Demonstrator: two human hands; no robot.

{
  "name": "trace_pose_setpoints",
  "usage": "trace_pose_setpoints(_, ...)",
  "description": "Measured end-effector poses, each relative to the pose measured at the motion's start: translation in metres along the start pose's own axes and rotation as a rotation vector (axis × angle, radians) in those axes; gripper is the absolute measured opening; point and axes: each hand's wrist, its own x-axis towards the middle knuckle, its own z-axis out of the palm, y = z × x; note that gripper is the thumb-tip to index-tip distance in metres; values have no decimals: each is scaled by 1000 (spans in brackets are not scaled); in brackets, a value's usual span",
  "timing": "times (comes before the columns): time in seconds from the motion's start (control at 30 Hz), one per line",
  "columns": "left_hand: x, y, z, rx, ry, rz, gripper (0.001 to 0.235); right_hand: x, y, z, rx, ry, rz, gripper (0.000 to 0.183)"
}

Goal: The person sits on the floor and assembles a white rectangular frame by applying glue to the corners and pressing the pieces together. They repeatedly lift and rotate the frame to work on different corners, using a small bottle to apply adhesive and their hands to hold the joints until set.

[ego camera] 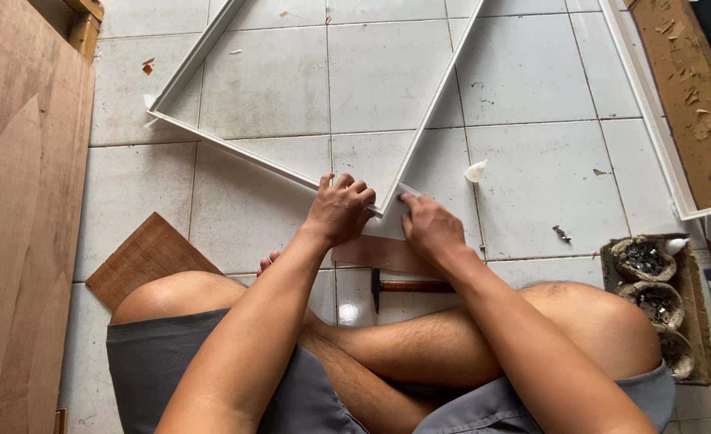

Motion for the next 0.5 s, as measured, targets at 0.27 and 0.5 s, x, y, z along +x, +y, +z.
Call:
trace_pose_setpoints(0.27,-2,-2,7,-1,7,-31,19,-18,3,34,-391,-57,-167,59)
trace_pose_setpoints(0.5,0,-13,16,-84,-46,-125,19,-48,-32,-37,-86,-240,-241,39)
